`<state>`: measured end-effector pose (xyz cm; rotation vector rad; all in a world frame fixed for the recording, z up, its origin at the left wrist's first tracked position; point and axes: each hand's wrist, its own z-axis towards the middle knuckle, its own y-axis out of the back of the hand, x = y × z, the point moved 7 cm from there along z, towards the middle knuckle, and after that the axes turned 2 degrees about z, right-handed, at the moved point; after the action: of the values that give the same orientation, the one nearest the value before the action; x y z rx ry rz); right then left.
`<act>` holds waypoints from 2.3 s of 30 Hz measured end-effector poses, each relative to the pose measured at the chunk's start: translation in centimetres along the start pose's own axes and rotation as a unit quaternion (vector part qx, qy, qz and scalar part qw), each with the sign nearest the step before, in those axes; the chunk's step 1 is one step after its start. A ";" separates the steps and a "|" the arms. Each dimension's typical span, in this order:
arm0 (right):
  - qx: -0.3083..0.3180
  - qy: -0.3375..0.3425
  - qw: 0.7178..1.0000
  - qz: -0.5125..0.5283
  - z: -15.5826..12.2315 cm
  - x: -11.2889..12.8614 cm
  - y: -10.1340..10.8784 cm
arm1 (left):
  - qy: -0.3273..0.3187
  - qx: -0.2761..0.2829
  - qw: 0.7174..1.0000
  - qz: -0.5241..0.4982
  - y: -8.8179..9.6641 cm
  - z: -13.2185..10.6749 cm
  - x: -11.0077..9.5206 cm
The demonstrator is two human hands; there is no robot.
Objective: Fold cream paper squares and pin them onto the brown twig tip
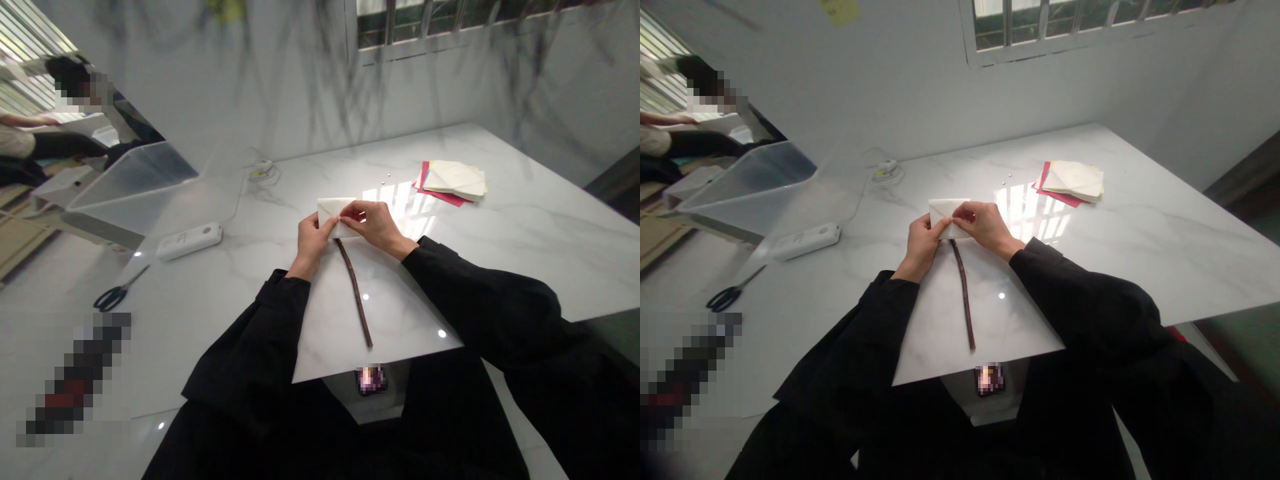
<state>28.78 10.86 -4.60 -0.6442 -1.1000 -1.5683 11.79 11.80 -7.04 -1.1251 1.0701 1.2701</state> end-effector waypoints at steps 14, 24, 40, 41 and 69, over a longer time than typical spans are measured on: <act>-0.068 -0.044 0.992 -0.093 0.8 -2.3 3.4 | 0.025 -0.055 0.998 -0.012 1.1 0.6 0.3; -0.054 -0.106 0.963 -0.243 1.3 -5.4 6.9 | 0.095 -0.056 0.982 -0.154 1.4 0.5 0.4; 0.028 -0.106 0.967 0.230 -0.7 -0.1 0.0 | -0.020 -0.014 0.999 -0.048 1.1 1.4 0.1; 0.024 -0.105 0.968 0.225 -0.7 -0.2 0.0 | -0.031 -0.010 0.999 -0.041 1.1 1.4 0.0; -0.085 -0.084 0.973 0.195 0.0 -4.6 1.2 | -0.116 -0.036 0.973 0.197 1.0 0.5 -1.6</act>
<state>31.26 12.91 -8.08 -1.0576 -0.8969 -1.2903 10.78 12.06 -5.43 -0.8104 1.1090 1.7194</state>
